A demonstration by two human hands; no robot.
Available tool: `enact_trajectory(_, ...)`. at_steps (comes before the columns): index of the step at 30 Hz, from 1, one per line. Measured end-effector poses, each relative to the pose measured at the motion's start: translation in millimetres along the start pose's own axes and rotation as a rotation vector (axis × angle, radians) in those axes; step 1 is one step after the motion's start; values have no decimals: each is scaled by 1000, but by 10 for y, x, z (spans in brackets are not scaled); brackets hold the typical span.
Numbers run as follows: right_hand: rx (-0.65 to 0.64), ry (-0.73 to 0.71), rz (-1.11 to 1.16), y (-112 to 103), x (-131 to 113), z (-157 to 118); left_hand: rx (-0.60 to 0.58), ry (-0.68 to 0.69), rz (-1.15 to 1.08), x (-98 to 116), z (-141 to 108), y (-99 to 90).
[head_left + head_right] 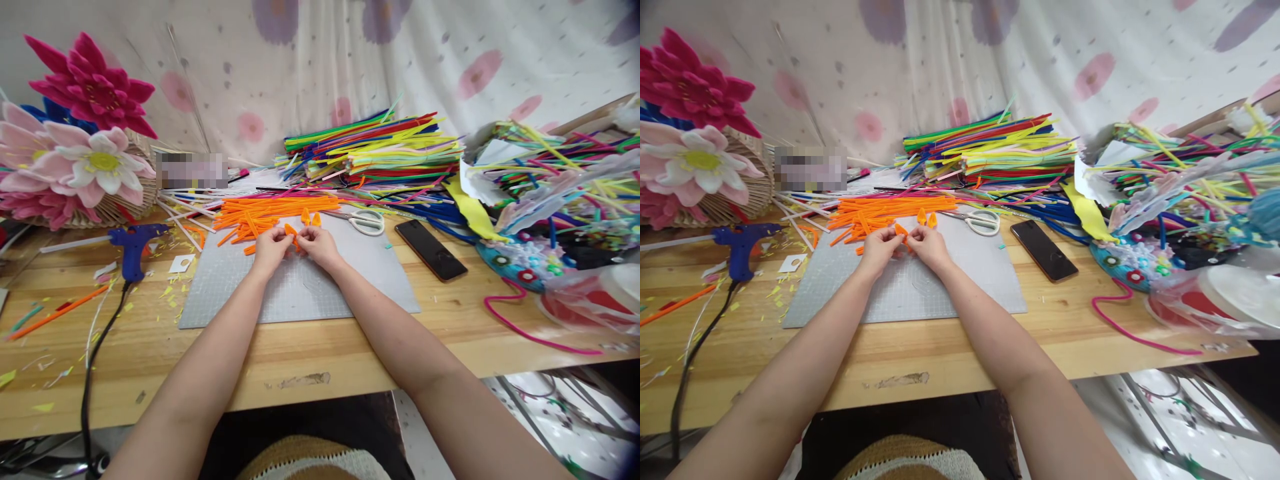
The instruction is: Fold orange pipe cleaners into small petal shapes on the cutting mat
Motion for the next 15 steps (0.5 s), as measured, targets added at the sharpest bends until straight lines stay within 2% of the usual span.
enact_trajectory(5, -65, 25, 60, 50, 5, 2, -28, -31, -19, 6, -8, 11)
enact_trajectory(15, -46, -1, -7, 42, 4, -13, 23, -19, 58, 56, -50, 18)
Point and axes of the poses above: each hand's wrist, its own z-axis towards the middle knuckle, its own y-axis out of the palm, x = y × z, the point moved 10 cm from there along z, towards the middle knuckle, and after that the axes turned 2 degrees about z, right-handed, at the moved point
